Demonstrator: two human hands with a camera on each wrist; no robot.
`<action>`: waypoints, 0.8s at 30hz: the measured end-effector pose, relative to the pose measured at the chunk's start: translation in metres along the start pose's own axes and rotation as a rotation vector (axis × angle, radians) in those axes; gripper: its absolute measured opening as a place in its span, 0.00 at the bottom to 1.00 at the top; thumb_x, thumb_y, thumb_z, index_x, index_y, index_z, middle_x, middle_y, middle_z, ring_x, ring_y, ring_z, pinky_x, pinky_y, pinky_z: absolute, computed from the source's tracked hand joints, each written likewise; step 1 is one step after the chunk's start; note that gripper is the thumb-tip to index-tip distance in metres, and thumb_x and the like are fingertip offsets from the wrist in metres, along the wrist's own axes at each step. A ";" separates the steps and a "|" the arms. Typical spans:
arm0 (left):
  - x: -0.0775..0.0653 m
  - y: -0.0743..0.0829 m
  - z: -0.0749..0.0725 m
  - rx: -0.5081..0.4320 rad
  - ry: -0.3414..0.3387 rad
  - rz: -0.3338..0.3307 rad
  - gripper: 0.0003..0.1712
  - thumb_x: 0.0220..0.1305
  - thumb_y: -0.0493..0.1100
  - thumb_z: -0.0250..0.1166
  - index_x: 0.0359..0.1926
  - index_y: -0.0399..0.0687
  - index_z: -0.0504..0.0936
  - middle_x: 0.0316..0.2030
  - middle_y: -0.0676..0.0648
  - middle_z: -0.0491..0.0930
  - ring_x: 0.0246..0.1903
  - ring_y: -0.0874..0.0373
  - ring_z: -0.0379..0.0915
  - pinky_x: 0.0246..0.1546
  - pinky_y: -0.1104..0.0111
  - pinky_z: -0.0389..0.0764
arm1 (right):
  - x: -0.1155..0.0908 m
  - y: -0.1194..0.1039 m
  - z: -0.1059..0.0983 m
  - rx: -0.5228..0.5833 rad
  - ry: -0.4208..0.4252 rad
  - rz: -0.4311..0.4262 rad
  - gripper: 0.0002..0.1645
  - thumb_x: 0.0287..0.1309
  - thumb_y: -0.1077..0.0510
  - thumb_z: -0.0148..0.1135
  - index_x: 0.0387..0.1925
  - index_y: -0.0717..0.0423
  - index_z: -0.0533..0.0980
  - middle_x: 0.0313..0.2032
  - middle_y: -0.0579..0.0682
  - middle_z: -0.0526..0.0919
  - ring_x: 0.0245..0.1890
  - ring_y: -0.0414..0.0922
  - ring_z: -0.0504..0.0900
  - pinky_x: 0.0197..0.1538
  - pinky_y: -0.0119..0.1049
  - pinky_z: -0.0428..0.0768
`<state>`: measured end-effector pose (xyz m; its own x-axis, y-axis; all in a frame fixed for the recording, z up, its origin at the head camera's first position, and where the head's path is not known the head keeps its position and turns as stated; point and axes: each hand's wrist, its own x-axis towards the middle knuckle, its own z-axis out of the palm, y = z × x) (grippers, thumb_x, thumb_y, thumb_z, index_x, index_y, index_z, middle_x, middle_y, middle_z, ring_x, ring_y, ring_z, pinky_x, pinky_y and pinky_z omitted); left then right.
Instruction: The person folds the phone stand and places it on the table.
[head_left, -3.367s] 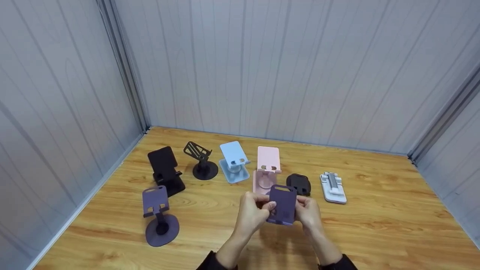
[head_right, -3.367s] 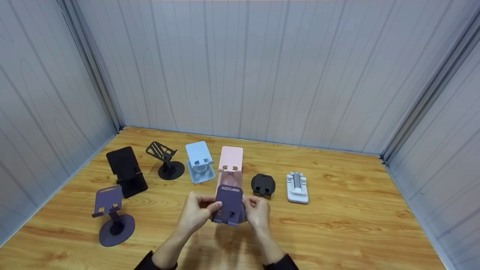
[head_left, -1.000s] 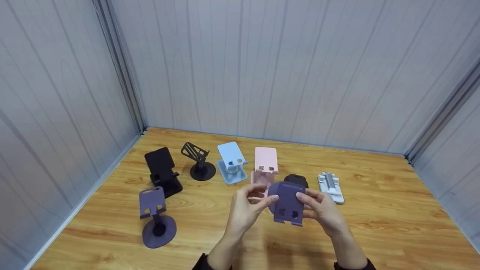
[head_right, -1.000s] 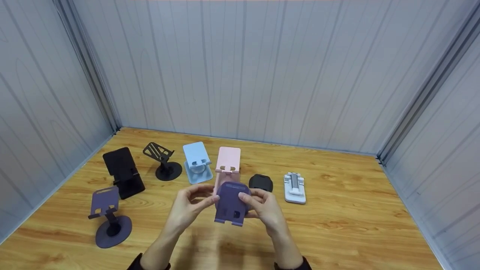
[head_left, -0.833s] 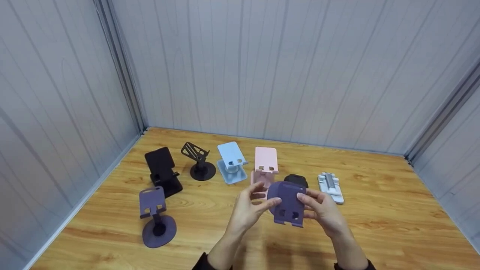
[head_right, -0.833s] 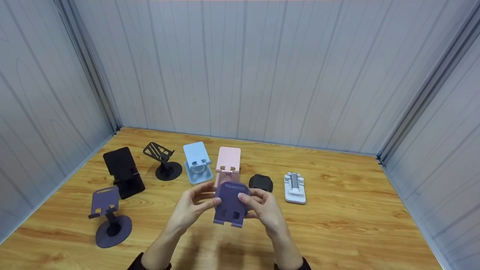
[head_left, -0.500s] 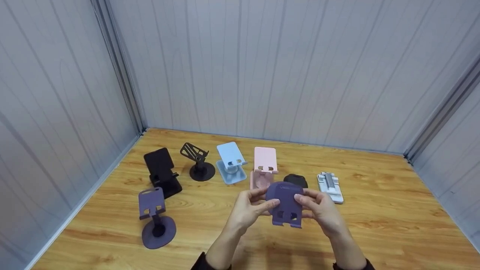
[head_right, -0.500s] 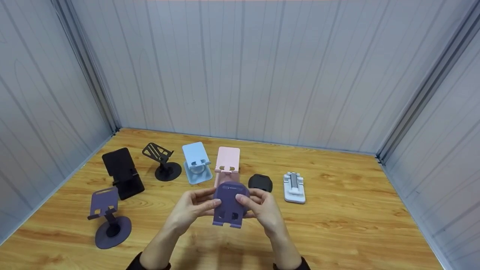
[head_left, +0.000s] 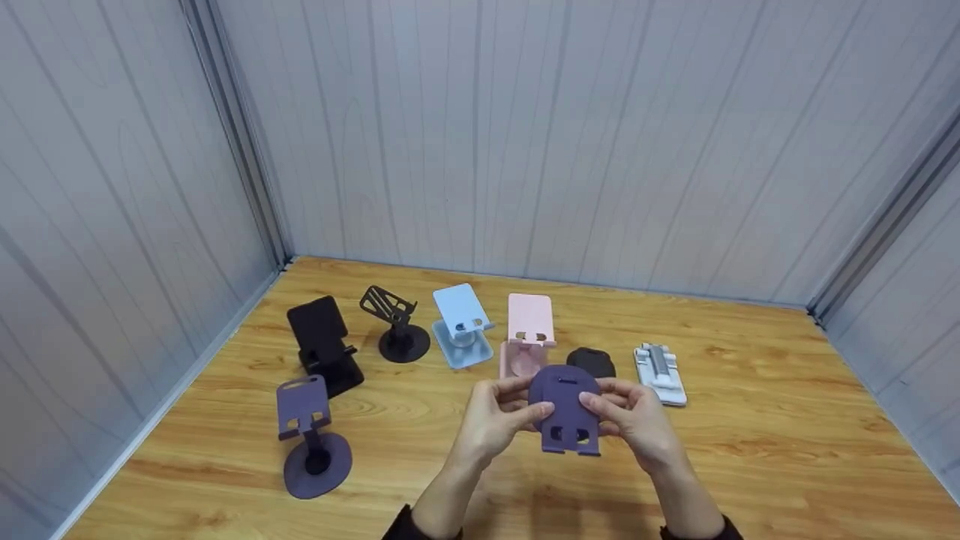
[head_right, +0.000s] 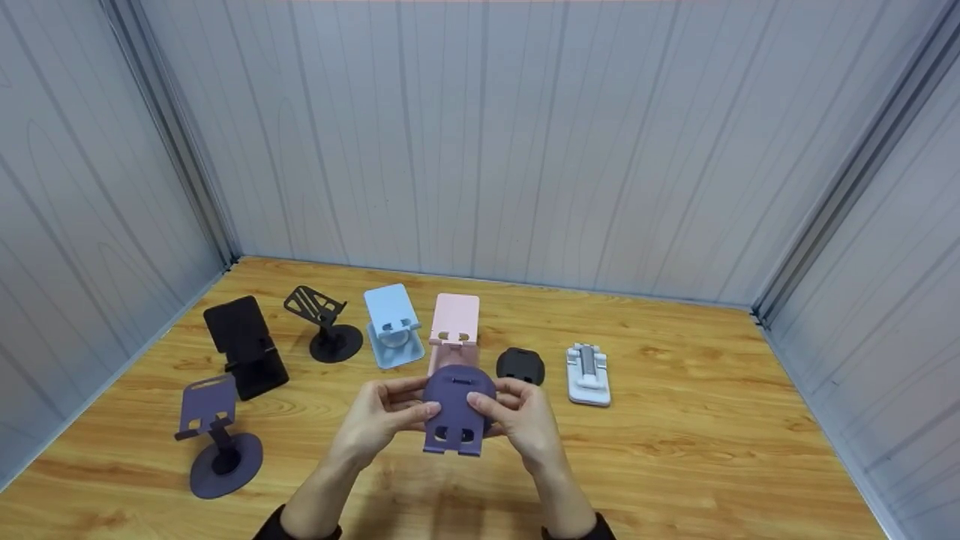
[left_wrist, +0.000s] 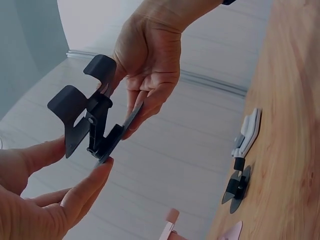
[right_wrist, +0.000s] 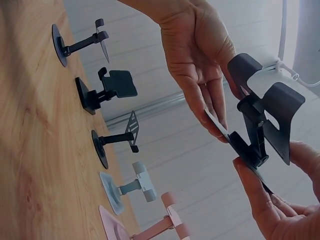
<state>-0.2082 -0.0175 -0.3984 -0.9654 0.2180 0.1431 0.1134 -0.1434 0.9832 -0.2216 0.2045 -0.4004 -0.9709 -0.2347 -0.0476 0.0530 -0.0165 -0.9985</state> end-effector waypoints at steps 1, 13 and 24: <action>0.000 0.000 0.000 0.006 0.004 0.002 0.25 0.67 0.24 0.70 0.62 0.14 0.77 0.47 0.24 0.88 0.38 0.54 0.91 0.36 0.70 0.93 | 0.000 0.000 0.001 0.001 0.002 -0.001 0.10 0.74 0.67 0.63 0.52 0.69 0.83 0.32 0.43 0.93 0.31 0.38 0.92 0.38 0.29 0.92; 0.003 -0.003 0.001 0.082 0.052 0.007 0.23 0.63 0.21 0.71 0.59 0.14 0.80 0.44 0.25 0.89 0.37 0.48 0.92 0.36 0.62 0.95 | 0.003 0.004 0.005 -0.004 0.036 0.002 0.12 0.72 0.69 0.64 0.53 0.73 0.81 0.33 0.45 0.93 0.30 0.38 0.92 0.36 0.30 0.91; 0.005 -0.006 0.001 0.036 0.125 -0.041 0.22 0.64 0.23 0.71 0.58 0.14 0.80 0.45 0.27 0.89 0.40 0.53 0.91 0.40 0.64 0.94 | 0.002 -0.001 0.015 -0.194 0.140 -0.042 0.24 0.75 0.68 0.62 0.64 0.83 0.73 0.39 0.50 0.91 0.33 0.36 0.89 0.39 0.30 0.92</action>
<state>-0.2136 -0.0149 -0.4032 -0.9909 0.1005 0.0895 0.0793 -0.1018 0.9916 -0.2198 0.1892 -0.3987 -0.9950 -0.1000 0.0043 -0.0211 0.1673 -0.9857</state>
